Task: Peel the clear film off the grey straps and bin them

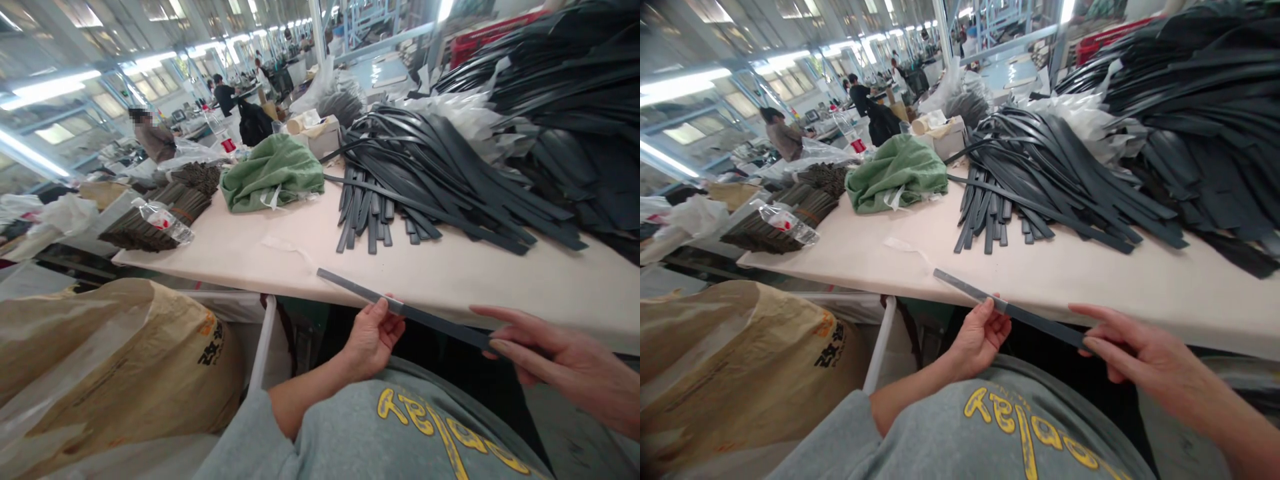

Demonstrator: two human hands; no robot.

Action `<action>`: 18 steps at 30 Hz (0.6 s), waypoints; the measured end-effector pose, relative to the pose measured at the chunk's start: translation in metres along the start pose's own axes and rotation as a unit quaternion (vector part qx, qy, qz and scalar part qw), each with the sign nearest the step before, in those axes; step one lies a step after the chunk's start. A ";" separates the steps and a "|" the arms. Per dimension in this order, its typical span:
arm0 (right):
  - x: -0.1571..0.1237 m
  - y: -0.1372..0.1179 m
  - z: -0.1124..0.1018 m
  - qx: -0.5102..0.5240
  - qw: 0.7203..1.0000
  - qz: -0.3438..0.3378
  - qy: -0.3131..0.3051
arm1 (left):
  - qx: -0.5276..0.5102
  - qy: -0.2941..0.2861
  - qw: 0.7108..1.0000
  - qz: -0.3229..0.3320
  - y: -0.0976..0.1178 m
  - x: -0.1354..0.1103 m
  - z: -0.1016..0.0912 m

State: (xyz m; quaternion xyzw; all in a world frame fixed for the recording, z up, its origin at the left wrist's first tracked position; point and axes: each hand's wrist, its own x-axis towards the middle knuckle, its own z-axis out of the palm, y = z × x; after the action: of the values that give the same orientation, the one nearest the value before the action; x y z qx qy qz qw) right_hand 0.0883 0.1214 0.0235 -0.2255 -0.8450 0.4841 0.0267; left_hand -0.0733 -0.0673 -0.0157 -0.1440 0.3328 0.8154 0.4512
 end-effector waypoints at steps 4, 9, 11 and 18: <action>0.015 -0.012 0.035 0.009 0.999 -0.038 -0.020 | 0.058 -0.018 0.997 -0.041 -0.016 -0.006 0.005; -0.004 0.020 0.017 0.024 0.999 0.005 -0.033 | 0.081 -0.030 0.996 -0.024 -0.019 -0.008 0.004; -0.016 0.042 0.004 0.028 0.999 0.040 -0.018 | 0.087 -0.040 0.995 -0.025 -0.023 -0.007 0.001; -0.013 0.034 0.020 0.019 0.998 0.053 0.014 | 0.139 -0.072 0.986 -0.052 -0.039 -0.007 0.001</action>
State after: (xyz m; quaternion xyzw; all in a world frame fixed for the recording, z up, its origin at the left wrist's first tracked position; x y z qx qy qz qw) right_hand 0.1070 0.1142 -0.0126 -0.2765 -0.8218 0.4978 0.0170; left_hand -0.0370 -0.0565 -0.0280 -0.0381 0.4020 0.7444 0.5318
